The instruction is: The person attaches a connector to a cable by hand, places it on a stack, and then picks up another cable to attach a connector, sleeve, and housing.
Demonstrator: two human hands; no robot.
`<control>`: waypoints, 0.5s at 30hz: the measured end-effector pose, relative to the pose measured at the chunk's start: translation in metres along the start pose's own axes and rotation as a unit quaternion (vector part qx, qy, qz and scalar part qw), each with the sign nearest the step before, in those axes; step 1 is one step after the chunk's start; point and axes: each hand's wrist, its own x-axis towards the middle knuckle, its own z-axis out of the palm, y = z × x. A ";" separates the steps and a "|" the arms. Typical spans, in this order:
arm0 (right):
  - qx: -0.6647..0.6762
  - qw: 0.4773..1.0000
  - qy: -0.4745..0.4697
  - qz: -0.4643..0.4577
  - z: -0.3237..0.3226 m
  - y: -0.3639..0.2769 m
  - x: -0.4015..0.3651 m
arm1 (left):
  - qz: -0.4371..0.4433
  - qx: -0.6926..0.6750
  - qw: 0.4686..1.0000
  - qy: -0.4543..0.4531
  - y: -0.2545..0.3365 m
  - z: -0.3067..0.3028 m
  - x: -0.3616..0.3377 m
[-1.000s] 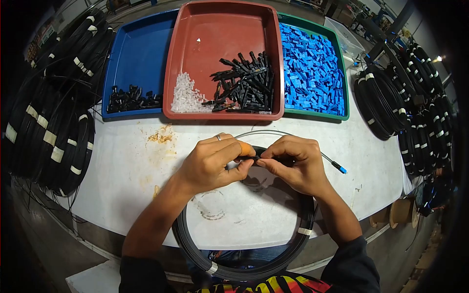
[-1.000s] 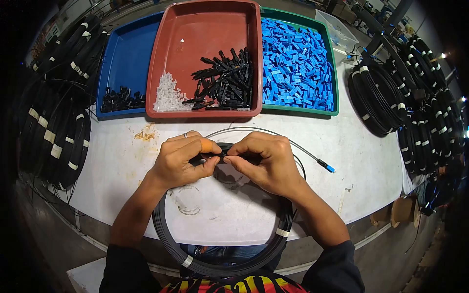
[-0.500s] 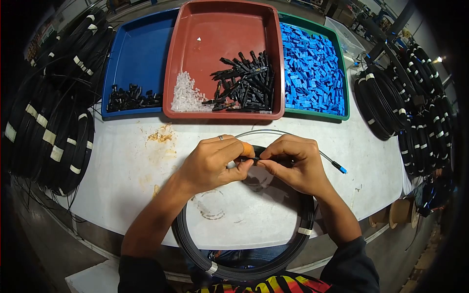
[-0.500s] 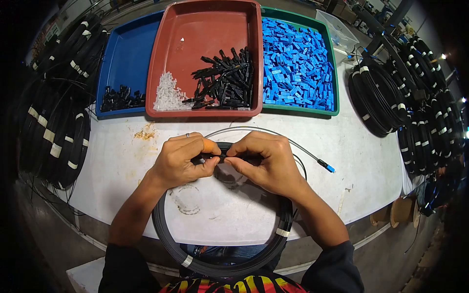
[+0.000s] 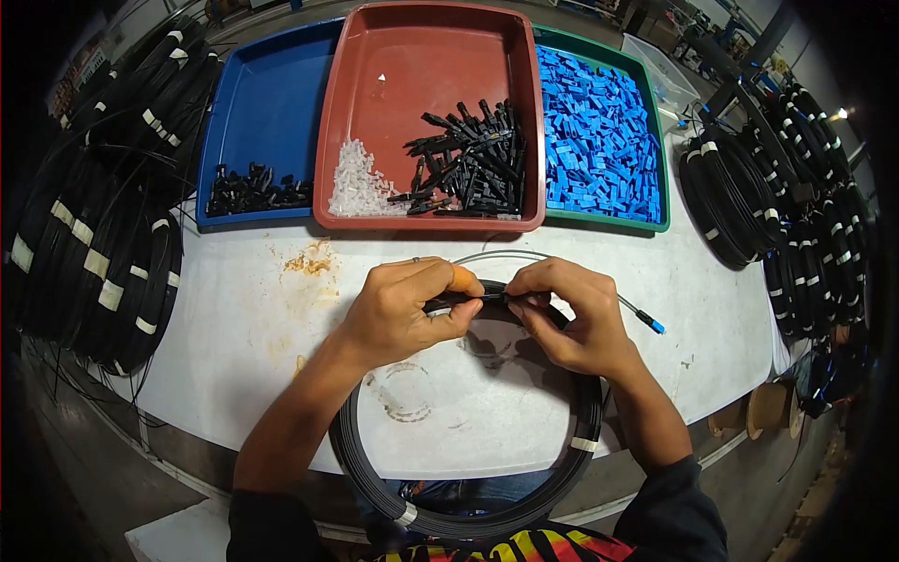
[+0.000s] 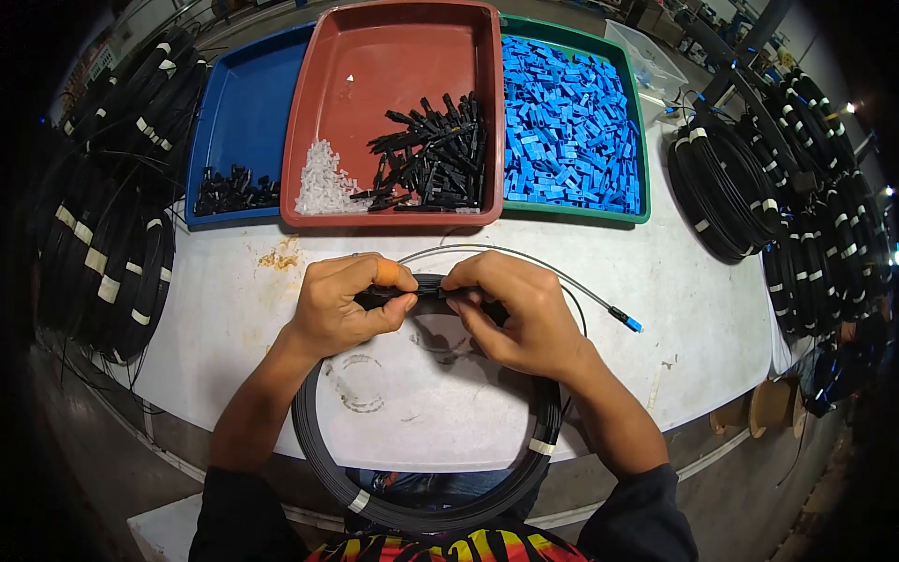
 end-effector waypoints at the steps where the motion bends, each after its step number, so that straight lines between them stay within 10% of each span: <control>1: 0.000 1.000 0.000 0.000 0.002 0.000 0.000 | 0.006 -0.002 1.000 0.001 0.000 0.000 0.000; 15: -0.079 0.982 0.058 -0.159 0.017 0.002 0.000 | 0.070 -0.004 0.998 -0.007 -0.003 0.002 0.001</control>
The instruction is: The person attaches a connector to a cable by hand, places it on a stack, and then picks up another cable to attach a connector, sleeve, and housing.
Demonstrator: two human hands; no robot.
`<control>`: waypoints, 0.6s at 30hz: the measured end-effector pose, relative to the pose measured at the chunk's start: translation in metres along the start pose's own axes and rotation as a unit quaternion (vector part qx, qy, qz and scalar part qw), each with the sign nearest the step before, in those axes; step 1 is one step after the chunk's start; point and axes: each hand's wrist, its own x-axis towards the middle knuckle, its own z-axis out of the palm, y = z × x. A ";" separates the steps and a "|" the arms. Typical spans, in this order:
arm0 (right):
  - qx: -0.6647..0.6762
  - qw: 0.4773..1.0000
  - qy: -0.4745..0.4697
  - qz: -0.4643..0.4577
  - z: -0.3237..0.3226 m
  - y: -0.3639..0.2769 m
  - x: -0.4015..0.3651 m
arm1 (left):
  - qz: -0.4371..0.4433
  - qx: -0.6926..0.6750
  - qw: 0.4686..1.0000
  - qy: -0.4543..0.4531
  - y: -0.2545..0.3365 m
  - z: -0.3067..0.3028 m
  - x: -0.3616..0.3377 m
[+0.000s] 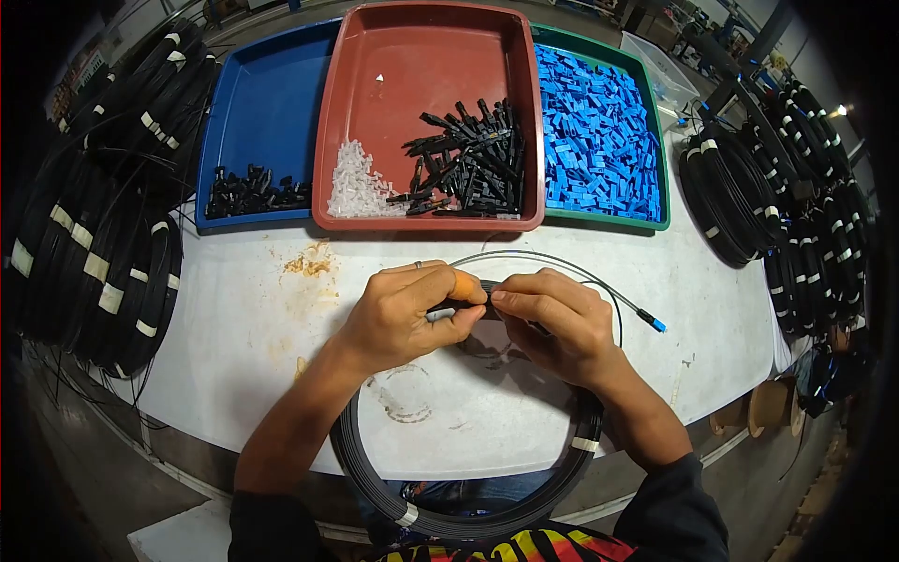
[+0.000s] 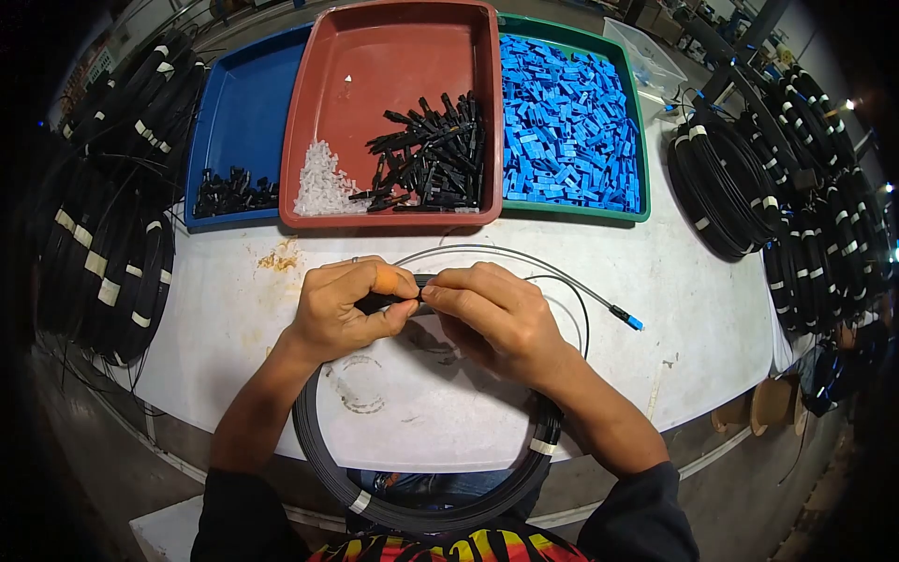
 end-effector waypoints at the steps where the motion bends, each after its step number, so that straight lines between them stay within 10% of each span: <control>1: -0.001 1.000 0.000 0.000 0.000 0.000 0.000 | 0.002 -0.013 1.000 0.011 -0.003 0.002 -0.002; 9: -0.024 0.999 -0.013 -0.020 -0.004 0.006 0.000 | -0.076 -0.015 0.997 -0.010 0.010 -0.008 0.001; 18: 0.063 0.990 -0.028 0.126 -0.002 0.005 -0.002 | 0.111 0.074 0.991 0.030 -0.004 0.004 -0.001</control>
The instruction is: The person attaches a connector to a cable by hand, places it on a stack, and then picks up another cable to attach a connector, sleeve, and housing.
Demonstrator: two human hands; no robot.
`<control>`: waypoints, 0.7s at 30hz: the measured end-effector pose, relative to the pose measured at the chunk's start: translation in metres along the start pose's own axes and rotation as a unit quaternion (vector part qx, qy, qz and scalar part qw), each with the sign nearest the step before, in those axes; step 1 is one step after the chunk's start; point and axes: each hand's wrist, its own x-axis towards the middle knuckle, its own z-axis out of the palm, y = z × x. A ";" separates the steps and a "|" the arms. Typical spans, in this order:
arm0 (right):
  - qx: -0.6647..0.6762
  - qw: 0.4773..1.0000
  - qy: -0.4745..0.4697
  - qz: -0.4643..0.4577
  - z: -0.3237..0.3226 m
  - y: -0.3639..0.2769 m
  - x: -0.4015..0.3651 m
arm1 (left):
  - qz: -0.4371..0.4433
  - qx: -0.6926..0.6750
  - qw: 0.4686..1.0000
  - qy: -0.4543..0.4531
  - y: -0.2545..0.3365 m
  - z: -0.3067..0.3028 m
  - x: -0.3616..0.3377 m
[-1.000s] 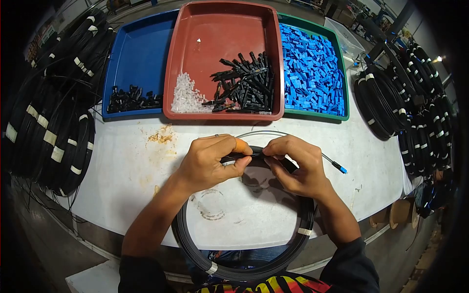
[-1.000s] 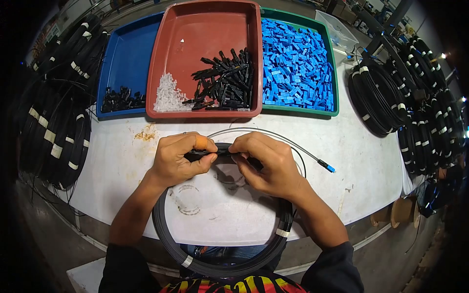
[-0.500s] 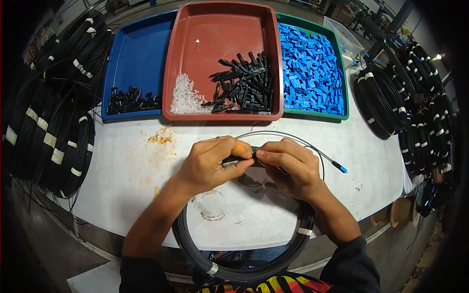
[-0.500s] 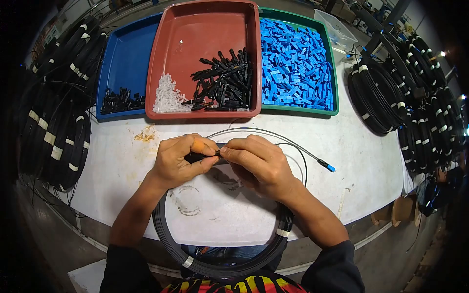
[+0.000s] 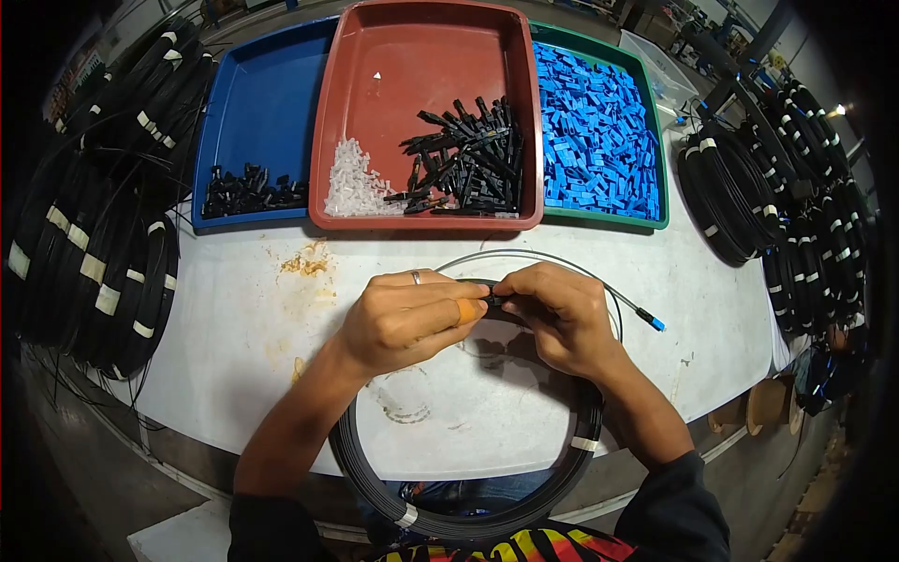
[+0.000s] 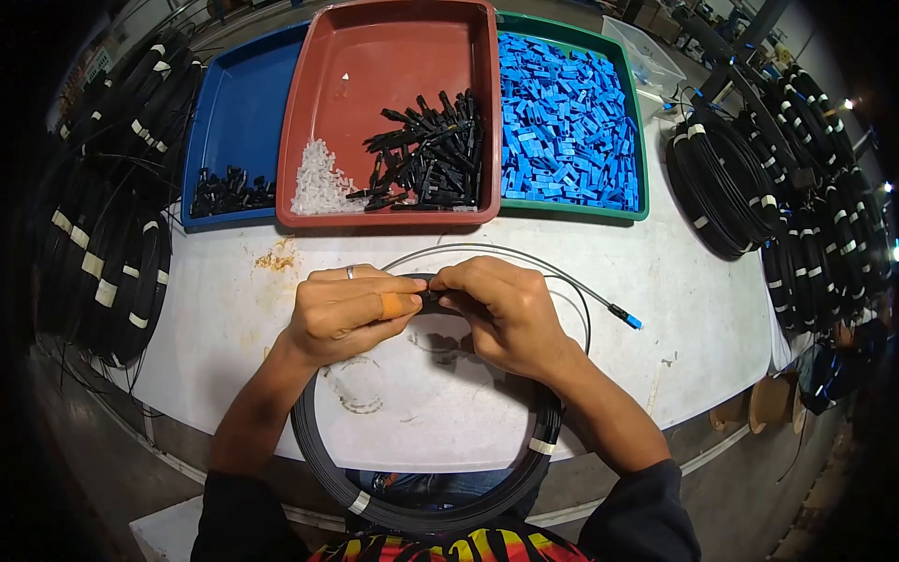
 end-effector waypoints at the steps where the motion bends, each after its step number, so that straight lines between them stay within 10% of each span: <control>1: 0.000 1.000 -0.001 0.000 0.000 -0.001 0.000 | -0.006 -0.002 1.000 0.001 0.000 0.000 0.000; 21: -0.051 0.998 0.026 -0.025 0.005 -0.001 -0.002 | -0.034 -0.029 0.999 -0.008 -0.001 0.002 -0.001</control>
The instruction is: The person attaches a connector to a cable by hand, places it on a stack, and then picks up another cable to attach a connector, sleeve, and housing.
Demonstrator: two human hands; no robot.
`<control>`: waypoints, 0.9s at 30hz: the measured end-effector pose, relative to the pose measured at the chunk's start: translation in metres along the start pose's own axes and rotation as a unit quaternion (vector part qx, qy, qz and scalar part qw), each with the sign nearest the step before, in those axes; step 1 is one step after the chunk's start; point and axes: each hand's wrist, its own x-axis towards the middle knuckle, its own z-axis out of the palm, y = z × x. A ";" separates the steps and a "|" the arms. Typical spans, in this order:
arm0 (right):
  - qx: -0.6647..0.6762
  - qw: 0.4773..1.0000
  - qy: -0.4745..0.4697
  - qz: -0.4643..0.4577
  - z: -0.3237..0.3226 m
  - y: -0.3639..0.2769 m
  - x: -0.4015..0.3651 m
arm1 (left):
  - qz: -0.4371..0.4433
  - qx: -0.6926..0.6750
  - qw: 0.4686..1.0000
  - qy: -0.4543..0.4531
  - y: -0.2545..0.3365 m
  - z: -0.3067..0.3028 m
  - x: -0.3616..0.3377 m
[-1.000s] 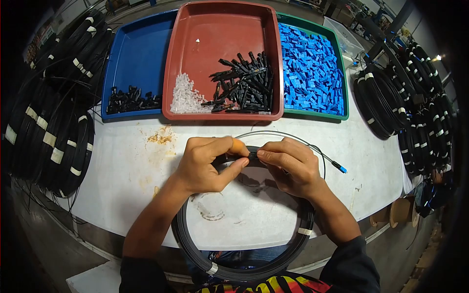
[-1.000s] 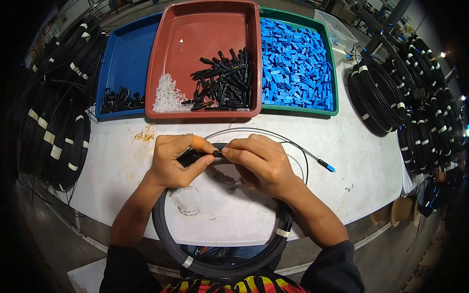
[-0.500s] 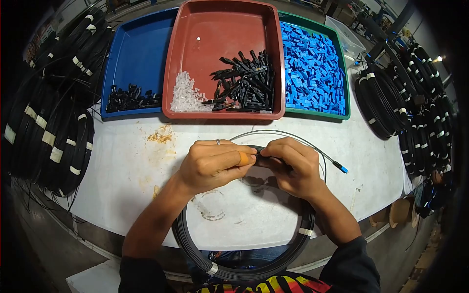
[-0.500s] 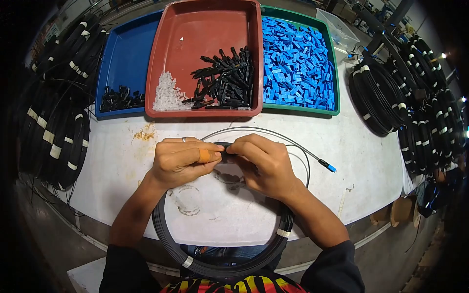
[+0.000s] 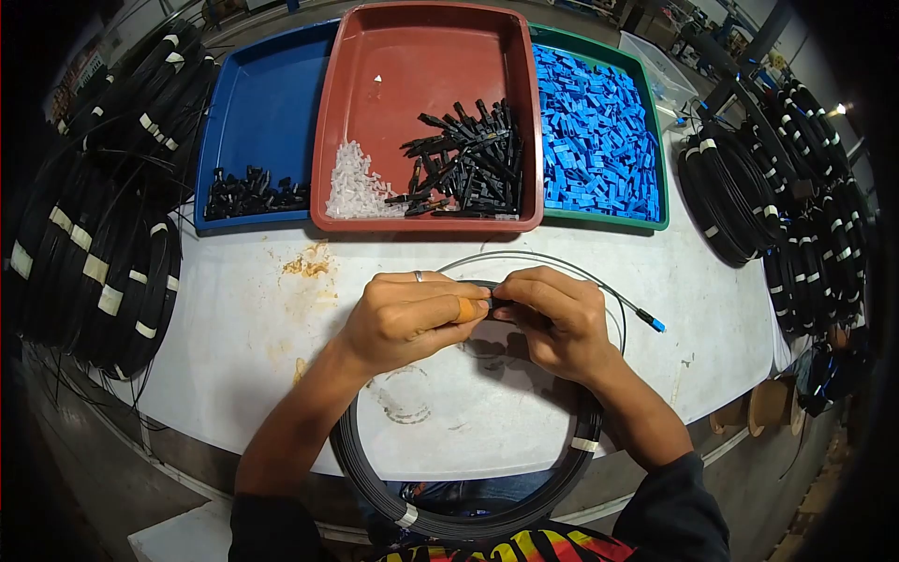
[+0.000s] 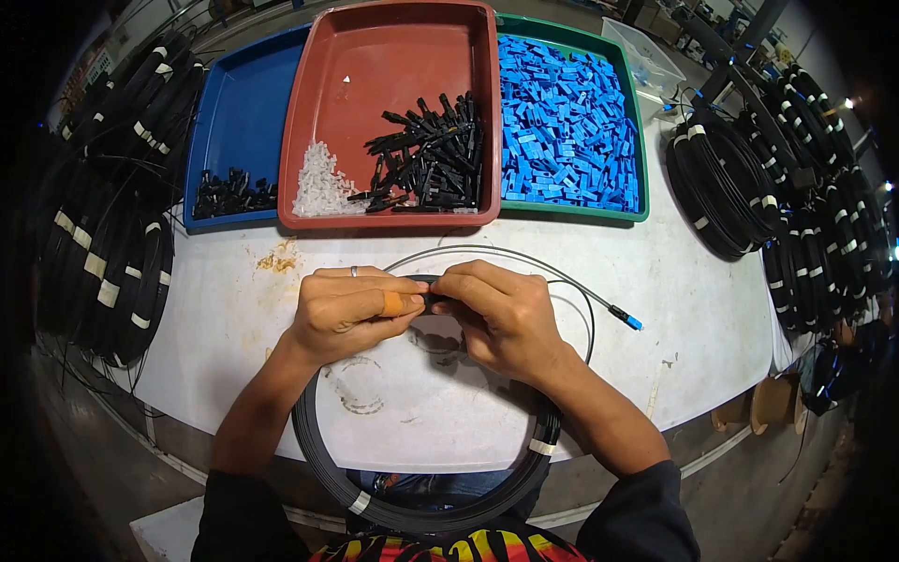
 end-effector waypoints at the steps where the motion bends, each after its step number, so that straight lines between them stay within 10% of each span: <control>1: 0.000 1.000 0.001 0.000 0.000 0.001 0.000 | 0.001 0.001 1.000 -0.001 0.000 -0.001 0.000; 11: -0.020 0.996 0.023 -0.080 -0.001 0.008 0.000 | -0.126 -0.005 0.992 -0.025 0.016 -0.013 0.006; 27: -0.037 0.998 -0.045 -0.034 -0.008 0.005 -0.002 | -0.087 -0.047 0.994 0.041 0.006 -0.007 -0.008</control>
